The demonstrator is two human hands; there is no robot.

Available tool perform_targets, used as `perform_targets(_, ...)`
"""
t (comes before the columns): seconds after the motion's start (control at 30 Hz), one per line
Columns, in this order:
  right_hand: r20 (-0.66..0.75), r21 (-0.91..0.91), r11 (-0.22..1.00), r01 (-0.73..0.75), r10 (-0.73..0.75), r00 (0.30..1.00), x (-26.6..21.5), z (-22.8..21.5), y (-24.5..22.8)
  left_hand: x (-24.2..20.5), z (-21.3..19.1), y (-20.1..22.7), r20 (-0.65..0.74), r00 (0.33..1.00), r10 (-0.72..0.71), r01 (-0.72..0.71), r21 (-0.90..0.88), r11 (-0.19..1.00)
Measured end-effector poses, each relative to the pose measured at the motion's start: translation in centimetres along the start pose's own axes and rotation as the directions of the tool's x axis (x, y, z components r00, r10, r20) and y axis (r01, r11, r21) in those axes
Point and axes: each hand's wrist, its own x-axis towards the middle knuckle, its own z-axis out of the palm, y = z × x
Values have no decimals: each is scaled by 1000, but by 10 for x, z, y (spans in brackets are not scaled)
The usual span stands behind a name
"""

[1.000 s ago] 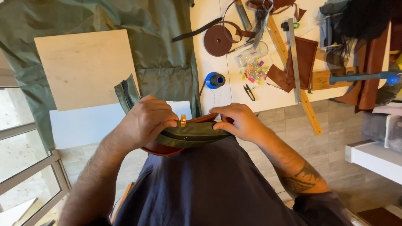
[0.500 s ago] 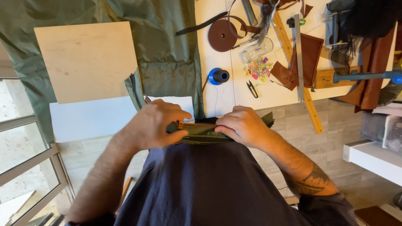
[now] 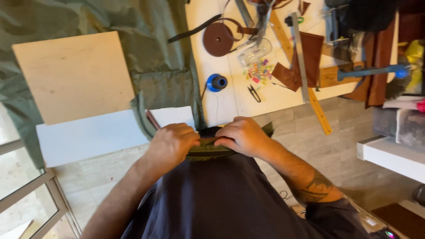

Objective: Assembling a leather and fabric pouch by aligning components and using tools

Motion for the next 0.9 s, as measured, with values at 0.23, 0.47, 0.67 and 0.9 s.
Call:
perform_targets(0.23, -76, 396, 832, -388, 450, 890, -50, 9, 143, -6, -6, 17, 7, 999, -35, 35, 34, 999)
perform_targets(0.47, -275, 22, 449, -893, 862, 426, -80, 81, 296, -17, -5, 37, -57, 992, -114, 117, 47, 992)
perform_targets(0.67, -485, -83, 369, -926, 796, 361, -61, 133, 344, -10, 2, 58, -217, 963, -161, 197, 161, 967)
perform_targets(0.9, -663, -15, 537, -844, 626, 410, -80, 140, 368, -12, 13, 69, -262, 940, -220, 260, 126, 957)
